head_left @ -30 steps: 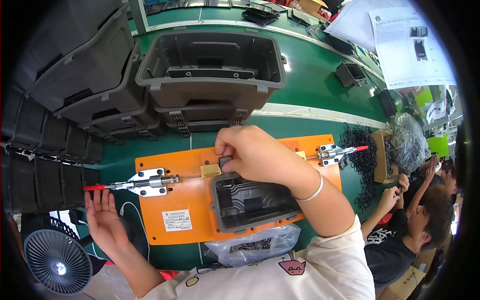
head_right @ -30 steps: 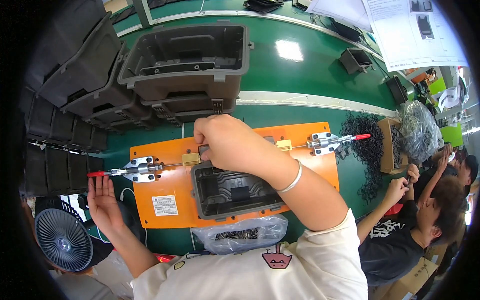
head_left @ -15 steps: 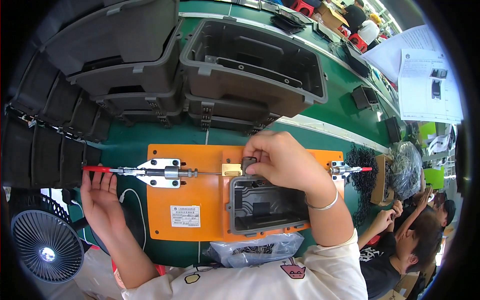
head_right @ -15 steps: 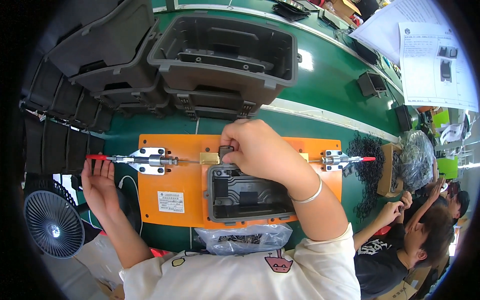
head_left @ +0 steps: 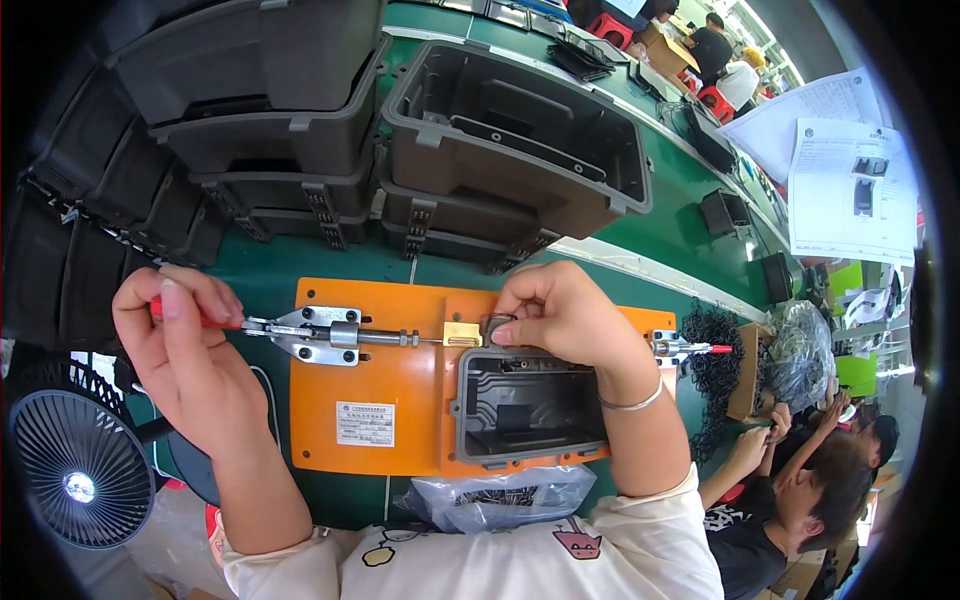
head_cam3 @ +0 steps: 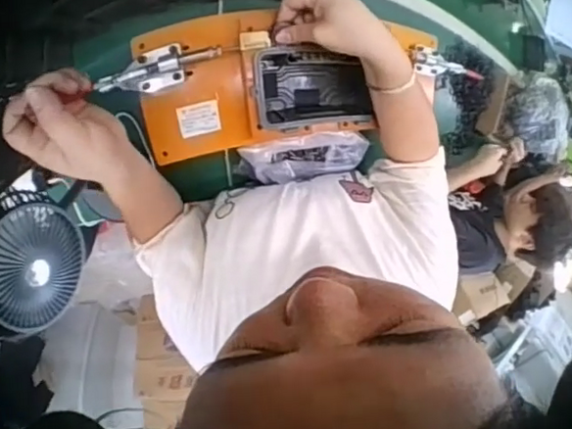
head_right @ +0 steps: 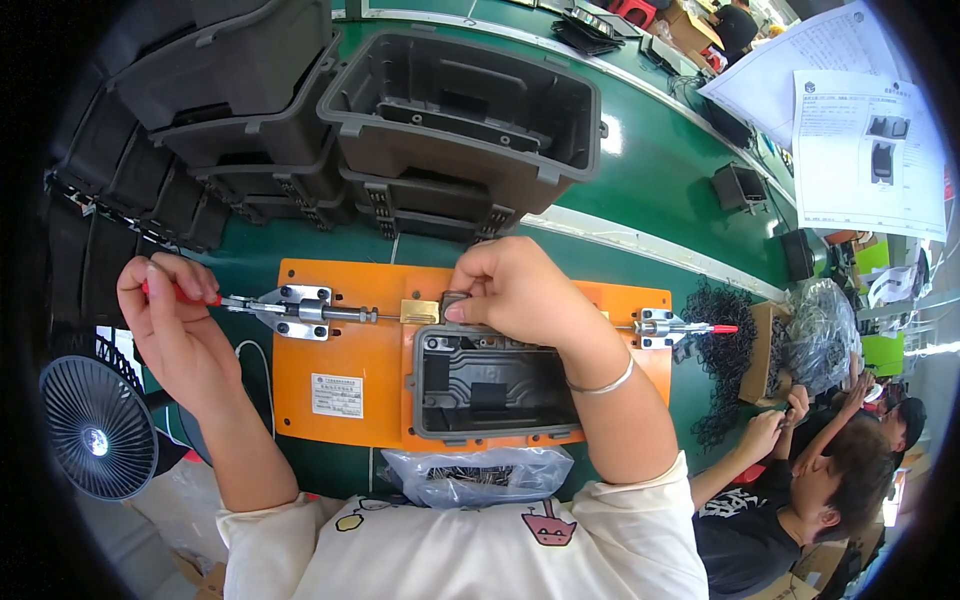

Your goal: Assembling small metal components into plastic housings using a manual clamping fixture on a production line.

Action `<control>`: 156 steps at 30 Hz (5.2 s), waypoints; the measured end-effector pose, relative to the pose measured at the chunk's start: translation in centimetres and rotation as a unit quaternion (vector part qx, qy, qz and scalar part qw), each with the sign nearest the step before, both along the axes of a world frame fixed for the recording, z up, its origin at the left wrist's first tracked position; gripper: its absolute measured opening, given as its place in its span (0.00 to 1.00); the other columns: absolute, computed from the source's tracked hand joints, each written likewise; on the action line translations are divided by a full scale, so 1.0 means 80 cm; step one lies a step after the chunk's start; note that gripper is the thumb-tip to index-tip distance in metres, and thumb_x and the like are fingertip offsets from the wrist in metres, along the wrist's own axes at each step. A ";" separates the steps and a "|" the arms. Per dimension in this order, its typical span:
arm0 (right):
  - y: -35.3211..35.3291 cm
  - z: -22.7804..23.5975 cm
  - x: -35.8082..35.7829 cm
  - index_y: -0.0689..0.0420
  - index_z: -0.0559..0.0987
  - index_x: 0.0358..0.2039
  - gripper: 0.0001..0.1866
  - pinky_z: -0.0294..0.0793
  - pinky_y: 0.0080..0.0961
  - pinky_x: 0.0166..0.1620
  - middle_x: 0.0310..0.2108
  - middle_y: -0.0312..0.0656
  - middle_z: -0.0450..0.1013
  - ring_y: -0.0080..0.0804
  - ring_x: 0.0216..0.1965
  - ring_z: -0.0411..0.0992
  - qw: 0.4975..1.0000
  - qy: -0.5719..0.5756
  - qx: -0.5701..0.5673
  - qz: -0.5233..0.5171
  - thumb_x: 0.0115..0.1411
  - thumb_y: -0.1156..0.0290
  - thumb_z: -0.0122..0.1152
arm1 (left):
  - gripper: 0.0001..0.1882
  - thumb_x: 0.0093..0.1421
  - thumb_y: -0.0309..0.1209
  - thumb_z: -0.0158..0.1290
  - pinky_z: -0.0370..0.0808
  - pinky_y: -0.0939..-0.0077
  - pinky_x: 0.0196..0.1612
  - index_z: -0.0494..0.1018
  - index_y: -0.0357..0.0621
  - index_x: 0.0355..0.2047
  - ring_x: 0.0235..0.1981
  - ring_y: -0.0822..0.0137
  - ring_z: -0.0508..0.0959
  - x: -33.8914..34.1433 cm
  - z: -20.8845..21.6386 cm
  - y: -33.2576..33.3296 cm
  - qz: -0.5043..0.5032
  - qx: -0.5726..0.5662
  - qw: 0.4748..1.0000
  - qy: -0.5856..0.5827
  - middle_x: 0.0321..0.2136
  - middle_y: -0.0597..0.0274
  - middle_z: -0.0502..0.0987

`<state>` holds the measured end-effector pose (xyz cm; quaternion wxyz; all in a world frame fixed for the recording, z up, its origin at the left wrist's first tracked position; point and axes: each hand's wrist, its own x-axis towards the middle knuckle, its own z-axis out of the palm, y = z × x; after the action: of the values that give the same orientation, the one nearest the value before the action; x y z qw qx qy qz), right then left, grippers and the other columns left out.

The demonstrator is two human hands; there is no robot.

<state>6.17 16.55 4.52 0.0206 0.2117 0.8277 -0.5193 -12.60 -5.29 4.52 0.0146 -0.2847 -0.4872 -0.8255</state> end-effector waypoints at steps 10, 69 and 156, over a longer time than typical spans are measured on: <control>0.002 0.001 0.002 0.65 0.78 0.24 0.06 0.66 0.17 0.25 0.19 0.32 0.70 0.16 0.21 0.66 0.994 -0.023 -0.105 -0.034 0.49 0.80 0.68 | 0.06 0.65 0.27 0.46 0.65 0.80 0.29 0.62 0.41 0.41 0.25 0.73 0.67 -0.002 -0.003 -0.003 -0.014 0.015 1.000 0.007 0.24 0.61 0.68; 0.160 0.068 0.226 0.62 0.65 0.40 0.18 0.58 0.21 0.14 0.17 0.35 0.64 0.21 0.14 0.62 0.866 0.124 0.160 -0.457 0.47 0.82 0.54 | 0.13 0.49 0.27 0.64 0.66 0.76 0.22 0.69 0.36 0.22 0.20 0.66 0.70 0.118 0.024 0.021 -0.168 -0.338 0.889 0.258 0.19 0.58 0.69; -0.063 -0.026 0.227 0.57 0.78 0.33 0.17 0.64 0.32 0.37 0.29 0.39 0.71 0.38 0.32 0.68 0.787 0.170 0.472 -0.359 0.43 0.68 0.73 | 0.14 0.46 0.22 0.61 0.73 0.67 0.42 0.74 0.35 0.35 0.40 0.55 0.75 0.167 -0.014 0.031 -0.195 -0.225 0.900 0.320 0.39 0.49 0.74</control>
<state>24.33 11.48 2.41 -0.4111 0.3855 0.8238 -0.0616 0.73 -2.79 3.43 -0.0563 -0.6185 -0.5633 -0.5449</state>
